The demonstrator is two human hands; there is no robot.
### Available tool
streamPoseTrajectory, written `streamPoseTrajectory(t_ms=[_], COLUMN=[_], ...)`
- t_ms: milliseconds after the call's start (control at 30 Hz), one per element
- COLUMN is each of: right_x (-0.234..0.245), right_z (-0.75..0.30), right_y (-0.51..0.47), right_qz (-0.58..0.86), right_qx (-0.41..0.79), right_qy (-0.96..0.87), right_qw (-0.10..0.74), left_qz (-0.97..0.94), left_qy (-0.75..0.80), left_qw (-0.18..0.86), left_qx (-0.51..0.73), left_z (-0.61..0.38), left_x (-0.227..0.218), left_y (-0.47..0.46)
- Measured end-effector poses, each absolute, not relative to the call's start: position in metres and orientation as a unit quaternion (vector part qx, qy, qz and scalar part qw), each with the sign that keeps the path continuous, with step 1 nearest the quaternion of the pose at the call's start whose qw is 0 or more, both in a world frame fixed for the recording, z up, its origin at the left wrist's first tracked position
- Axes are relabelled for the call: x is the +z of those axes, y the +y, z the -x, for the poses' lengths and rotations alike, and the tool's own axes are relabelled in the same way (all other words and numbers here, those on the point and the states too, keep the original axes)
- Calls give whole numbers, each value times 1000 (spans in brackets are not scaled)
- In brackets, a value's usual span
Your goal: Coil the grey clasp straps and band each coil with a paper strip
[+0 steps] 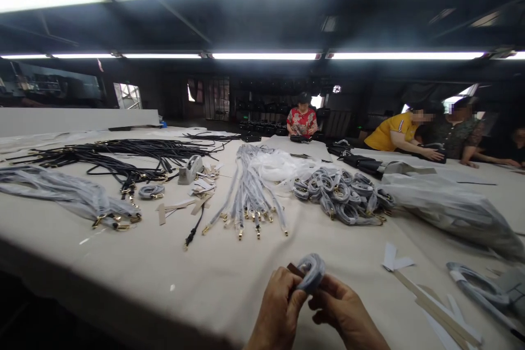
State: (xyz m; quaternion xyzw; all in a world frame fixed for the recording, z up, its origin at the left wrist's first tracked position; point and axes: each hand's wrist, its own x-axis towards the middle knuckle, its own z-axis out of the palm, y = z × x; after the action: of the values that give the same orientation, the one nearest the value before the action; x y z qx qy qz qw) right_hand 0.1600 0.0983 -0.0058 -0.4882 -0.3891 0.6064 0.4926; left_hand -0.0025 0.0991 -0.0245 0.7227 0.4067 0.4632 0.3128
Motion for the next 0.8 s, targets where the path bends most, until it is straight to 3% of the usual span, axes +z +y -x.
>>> streamPoseTrajectory(t_ms=[267,533,700,800], right_x=[-51,-47,-45,-50], right_z=[-168,-166,-175,-176], right_y=[99,88,82,70], right_qz=[420,408,497,497], right_qx=[645,667,628,593], right_qy=[-333,-295,-299,-280], right_qw=[544,549,520,568], left_qz=[-773,-726,-710,-710], left_qy=[413,456,466,460], left_qw=[251,349,371,372], left_qx=[412,379,375,382], left_z=[-2,-8,-11,-13], left_x=[-50,-26,-25,-23], left_y=[109,104,104,106])
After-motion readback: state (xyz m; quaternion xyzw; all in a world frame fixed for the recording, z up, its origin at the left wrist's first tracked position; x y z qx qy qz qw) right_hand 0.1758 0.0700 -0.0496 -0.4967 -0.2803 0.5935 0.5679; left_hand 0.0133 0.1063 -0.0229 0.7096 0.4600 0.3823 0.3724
